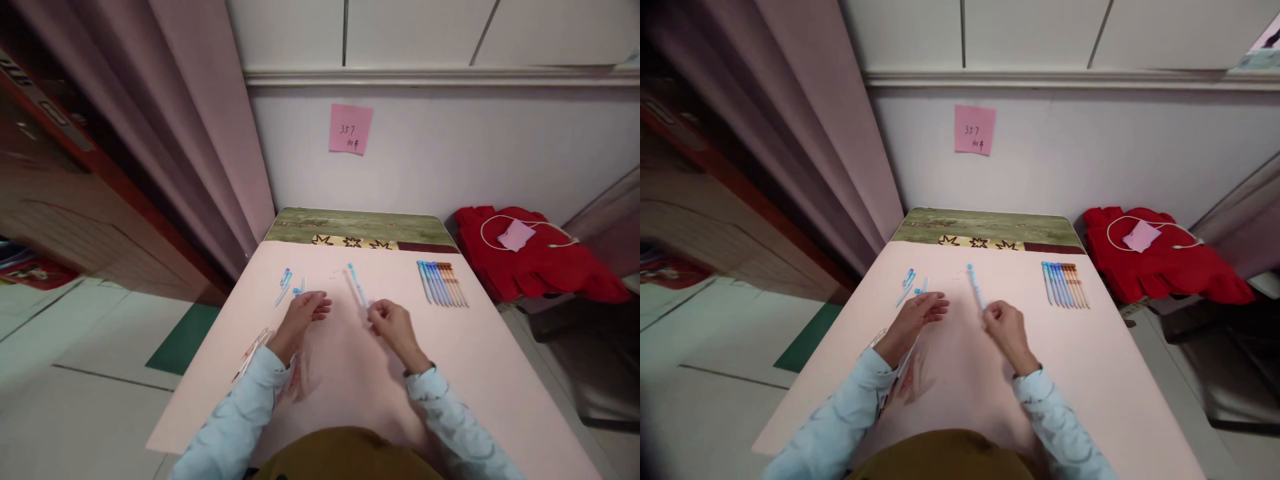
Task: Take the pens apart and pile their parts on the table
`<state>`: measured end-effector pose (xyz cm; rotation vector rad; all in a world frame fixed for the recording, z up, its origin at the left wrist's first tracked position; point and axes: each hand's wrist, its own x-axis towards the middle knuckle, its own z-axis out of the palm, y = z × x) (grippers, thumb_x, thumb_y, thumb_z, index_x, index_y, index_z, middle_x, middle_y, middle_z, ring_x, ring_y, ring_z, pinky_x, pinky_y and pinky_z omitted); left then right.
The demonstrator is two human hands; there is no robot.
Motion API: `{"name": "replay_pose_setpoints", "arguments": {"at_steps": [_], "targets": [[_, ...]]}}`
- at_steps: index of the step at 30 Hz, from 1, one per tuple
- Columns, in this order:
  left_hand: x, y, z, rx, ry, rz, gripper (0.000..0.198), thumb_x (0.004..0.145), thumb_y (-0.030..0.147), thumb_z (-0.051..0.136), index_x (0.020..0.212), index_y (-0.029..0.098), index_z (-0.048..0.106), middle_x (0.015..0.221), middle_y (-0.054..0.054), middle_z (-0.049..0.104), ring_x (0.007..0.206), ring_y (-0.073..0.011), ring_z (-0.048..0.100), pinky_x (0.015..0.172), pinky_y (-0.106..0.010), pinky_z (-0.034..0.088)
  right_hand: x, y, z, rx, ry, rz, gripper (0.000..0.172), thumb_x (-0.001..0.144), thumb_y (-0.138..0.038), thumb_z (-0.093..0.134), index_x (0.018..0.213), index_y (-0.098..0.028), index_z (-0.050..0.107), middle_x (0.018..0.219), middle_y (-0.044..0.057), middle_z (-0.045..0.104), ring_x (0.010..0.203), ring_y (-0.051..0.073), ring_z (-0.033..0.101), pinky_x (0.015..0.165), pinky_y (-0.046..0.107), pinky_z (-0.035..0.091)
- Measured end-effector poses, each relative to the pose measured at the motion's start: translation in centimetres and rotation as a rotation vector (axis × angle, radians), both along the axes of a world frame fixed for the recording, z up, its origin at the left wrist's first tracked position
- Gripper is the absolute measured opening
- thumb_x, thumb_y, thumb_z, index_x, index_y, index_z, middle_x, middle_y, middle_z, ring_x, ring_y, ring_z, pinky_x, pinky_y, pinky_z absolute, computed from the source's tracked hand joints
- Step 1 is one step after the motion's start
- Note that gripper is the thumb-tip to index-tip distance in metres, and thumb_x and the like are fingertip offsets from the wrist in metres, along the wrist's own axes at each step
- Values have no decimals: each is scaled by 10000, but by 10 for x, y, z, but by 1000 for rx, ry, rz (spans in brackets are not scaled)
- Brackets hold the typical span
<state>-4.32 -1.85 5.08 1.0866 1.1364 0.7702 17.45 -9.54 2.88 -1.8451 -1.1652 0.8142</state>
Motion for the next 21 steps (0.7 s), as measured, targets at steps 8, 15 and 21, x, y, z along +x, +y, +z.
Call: {"name": "replay_pose_setpoints", "arguments": {"at_steps": [8, 15, 21], "targets": [[13, -2, -2, -152, -415, 313, 226, 834, 261, 706, 987, 109, 641, 956, -142, 731, 779, -183, 711, 802, -349, 585, -72, -14, 1, -103, 605, 261, 234, 795, -392, 606, 879, -174, 615, 649, -8, 629, 496, 122, 581, 480, 226, 435], [13, 11, -10, -187, -398, 251, 216, 895, 303, 624, 915, 91, 656, 890, -167, 738, 763, -213, 720, 765, -370, 593, -89, -6, -4, -81, 731, 280, 435, 854, -583, 565, 821, -155, 639, 551, -54, 462, 443, 68, 372, 423, 208, 254], [15, 46, -15, -41, -108, 157, 279, 922, 359, 544, 934, 103, 655, 918, -168, 749, 770, -206, 724, 726, -334, 575, -79, -22, -14, -97, 695, 191, 405, 827, -565, 595, 793, -164, 637, 575, -34, 512, 442, 79, 414, 417, 213, 278]]}}
